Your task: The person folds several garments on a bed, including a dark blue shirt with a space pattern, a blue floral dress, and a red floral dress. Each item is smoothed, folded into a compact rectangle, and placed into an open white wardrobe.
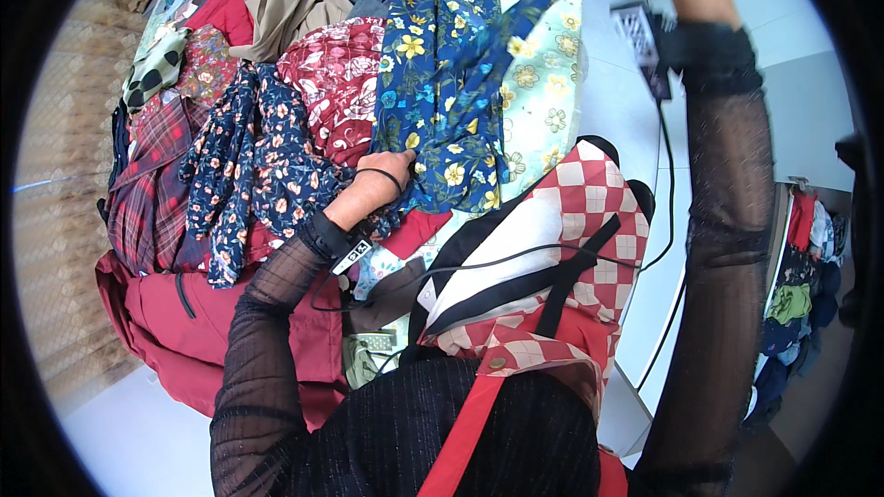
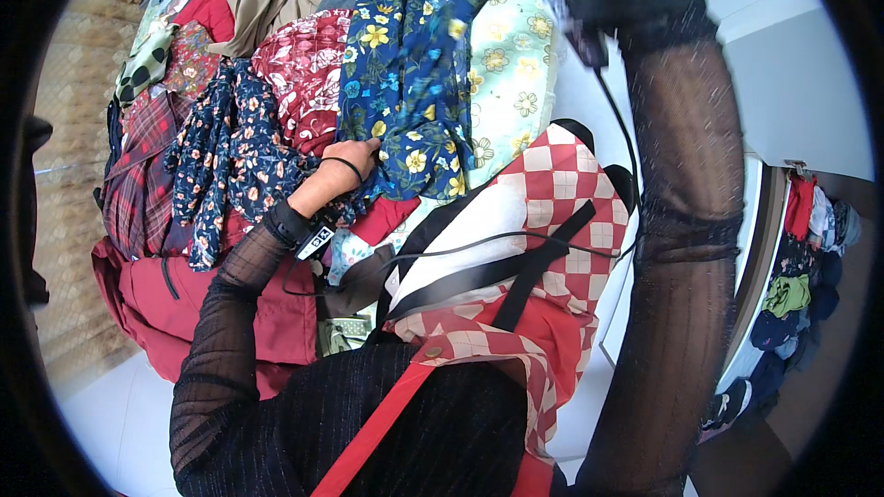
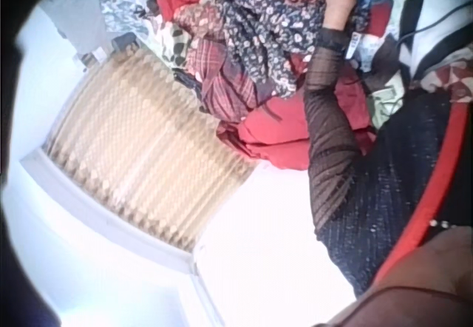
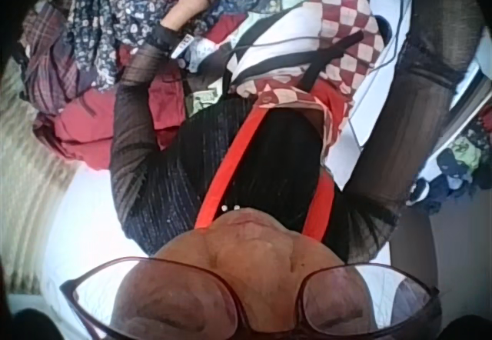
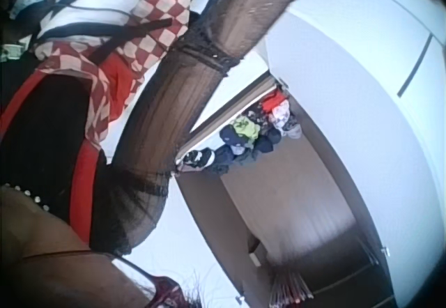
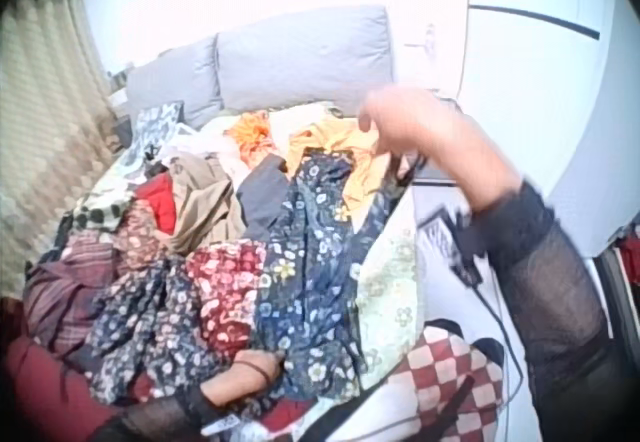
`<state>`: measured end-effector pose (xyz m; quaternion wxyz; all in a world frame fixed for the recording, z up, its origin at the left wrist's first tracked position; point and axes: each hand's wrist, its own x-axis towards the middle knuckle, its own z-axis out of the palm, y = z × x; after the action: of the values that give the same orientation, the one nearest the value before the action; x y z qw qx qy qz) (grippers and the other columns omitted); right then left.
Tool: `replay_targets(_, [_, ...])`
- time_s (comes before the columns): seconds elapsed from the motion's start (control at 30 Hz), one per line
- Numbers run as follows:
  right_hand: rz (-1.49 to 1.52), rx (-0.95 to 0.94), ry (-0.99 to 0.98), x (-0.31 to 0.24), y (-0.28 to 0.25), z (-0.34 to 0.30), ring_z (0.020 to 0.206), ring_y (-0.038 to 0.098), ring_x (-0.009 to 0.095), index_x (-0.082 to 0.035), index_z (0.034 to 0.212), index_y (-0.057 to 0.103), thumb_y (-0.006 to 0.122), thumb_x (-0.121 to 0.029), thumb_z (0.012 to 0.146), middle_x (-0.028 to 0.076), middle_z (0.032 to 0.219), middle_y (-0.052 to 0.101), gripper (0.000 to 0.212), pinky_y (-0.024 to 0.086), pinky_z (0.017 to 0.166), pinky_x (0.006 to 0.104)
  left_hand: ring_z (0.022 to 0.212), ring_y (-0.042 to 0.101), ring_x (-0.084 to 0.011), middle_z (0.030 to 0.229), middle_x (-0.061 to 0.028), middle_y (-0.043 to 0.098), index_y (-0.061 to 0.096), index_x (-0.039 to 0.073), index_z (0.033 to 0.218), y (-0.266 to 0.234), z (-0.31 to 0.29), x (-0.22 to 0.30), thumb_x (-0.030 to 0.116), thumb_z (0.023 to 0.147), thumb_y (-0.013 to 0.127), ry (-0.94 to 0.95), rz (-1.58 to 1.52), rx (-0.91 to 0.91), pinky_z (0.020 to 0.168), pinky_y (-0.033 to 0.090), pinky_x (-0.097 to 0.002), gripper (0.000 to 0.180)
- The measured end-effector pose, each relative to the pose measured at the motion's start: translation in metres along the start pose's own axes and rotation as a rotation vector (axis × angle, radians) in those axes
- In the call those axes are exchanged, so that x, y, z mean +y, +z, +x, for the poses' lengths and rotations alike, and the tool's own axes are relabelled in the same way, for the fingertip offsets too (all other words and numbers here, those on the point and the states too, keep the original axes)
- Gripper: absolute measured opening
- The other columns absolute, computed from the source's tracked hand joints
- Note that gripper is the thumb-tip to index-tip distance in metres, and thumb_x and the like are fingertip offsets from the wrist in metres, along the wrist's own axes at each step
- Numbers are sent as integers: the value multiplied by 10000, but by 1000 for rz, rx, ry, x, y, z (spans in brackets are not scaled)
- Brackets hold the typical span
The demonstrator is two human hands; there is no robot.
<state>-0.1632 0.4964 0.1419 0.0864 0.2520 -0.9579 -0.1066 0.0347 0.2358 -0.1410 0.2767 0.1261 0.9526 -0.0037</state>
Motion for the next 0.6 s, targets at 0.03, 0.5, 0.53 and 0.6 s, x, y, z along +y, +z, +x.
replay_targets(0.03, [-29, 145, -109, 0, 23, -15, 776, 667, 297, -92, 988, 692, 664, -141, 812, 156, 899, 690, 185, 545, 700, 362, 830, 667, -354, 872, -174, 682, 603, 152, 1136, 0, 1, 0, 205, 898, 466, -12, -46, 8, 708, 519, -469, 280])
replay_targets(0.5, [633, -147, -236, -229, 252, -194, 1024, 523, 247, -43, 1093, 606, 568, -49, 770, 69, 1074, 539, 326, 464, 803, 347, 920, 631, -366, 1009, -183, 659, 642, 61, 1087, -18, 26, -22, 196, 835, 614, 13, -167, -114, 812, 501, -424, 288])
replay_targets(0.53, [765, -164, -197, -224, 260, -190, 982, 556, 260, -62, 1011, 639, 579, -44, 766, 80, 1001, 586, 253, 476, 810, 357, 913, 633, -361, 1015, -171, 658, 639, 70, 1091, -21, 18, -15, 205, 837, 619, -65, -147, -75, 805, 503, -424, 288])
replay_targets(0.6, [1018, -191, -111, -214, 272, -190, 940, 594, 305, -51, 1003, 639, 564, -44, 793, 135, 933, 629, 223, 482, 818, 384, 940, 611, -298, 1091, -62, 591, 599, 142, 1101, -21, -8, 7, 238, 822, 652, 4, -22, 404, 756, 504, -408, 299])
